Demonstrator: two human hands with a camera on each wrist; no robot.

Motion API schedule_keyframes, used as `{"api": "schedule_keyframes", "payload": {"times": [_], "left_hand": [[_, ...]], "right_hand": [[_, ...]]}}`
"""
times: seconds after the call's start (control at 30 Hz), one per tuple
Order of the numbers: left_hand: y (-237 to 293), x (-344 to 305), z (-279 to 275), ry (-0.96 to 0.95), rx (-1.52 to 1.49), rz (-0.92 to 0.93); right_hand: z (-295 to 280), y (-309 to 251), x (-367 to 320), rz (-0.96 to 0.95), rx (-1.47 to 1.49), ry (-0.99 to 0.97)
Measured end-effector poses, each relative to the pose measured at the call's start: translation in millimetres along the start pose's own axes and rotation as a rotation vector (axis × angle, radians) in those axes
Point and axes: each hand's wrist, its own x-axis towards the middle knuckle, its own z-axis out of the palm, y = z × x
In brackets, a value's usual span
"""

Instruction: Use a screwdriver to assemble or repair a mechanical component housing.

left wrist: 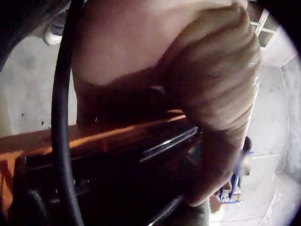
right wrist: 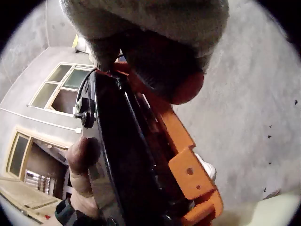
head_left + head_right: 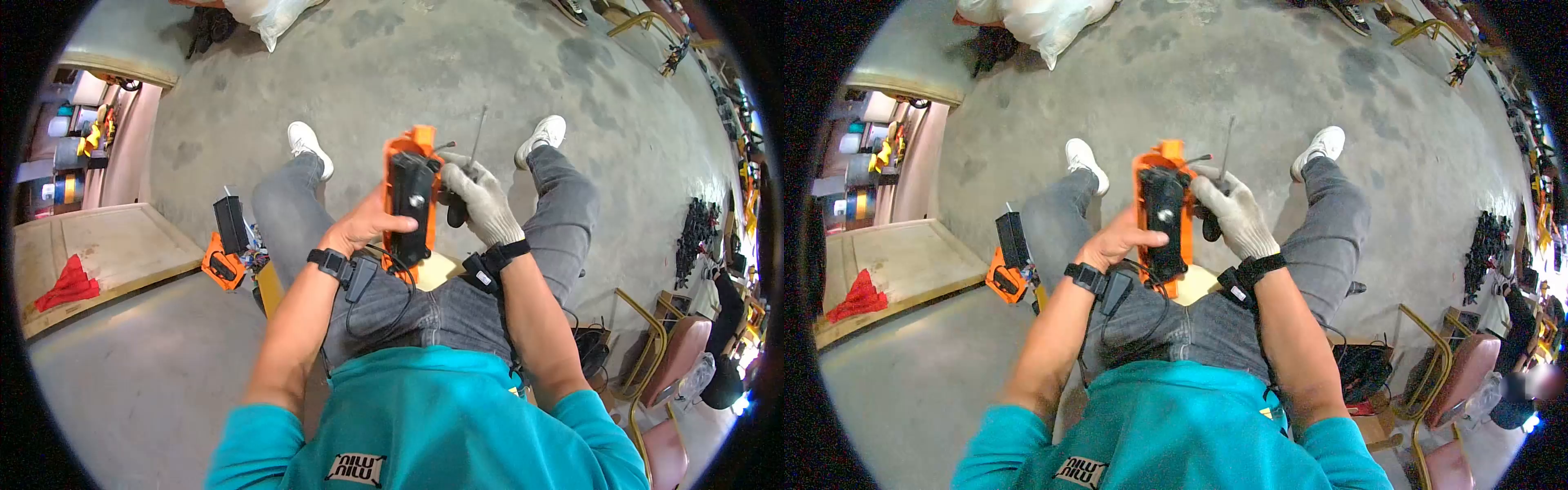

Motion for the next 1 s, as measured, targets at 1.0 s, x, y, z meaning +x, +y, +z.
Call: {"api": "schedule_keyframes", "payload": {"times": [1.0], "left_hand": [[-1.8, -1.4, -84.9, 0.660, -0.653, 0.373]], "right_hand": [[-45.7, 92.3, 57.2, 0.610, -0.550, 0.032]]}}
